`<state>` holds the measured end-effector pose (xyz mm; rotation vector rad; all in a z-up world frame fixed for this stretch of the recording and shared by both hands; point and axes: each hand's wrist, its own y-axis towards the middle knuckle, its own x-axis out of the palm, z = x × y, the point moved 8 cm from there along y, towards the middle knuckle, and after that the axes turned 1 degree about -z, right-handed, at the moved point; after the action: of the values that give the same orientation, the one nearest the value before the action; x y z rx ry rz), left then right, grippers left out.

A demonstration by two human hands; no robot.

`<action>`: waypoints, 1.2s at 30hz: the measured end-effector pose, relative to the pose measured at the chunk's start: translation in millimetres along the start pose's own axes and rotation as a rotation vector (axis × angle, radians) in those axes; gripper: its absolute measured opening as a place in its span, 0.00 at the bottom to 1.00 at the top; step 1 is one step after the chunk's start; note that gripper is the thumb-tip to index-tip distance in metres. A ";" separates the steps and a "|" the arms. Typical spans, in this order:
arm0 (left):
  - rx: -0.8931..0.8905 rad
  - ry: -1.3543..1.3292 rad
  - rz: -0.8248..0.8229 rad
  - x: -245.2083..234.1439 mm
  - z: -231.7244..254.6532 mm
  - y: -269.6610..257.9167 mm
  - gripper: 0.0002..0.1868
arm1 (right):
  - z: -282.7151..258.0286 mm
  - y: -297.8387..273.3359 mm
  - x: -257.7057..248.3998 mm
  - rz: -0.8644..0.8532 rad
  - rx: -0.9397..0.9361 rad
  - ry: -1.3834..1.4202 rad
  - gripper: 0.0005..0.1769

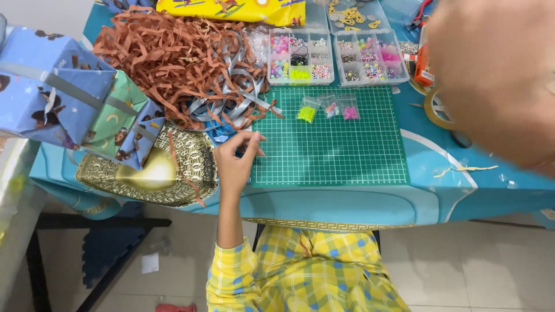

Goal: Picking small decorative beads from an organizer and placing them into small plastic bags, followed by folding a small cardboard box.

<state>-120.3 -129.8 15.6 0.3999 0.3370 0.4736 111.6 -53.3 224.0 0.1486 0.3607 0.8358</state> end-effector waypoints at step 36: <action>-0.250 -0.019 -0.220 -2.2 -11.1 8.3 0.17 | -106.4 -129.4 114.0 0.487 -0.241 1.040 0.17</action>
<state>-129.7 -120.9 10.1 0.1214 0.2951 0.2914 232.5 -55.4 61.4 -0.4687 1.2222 1.3969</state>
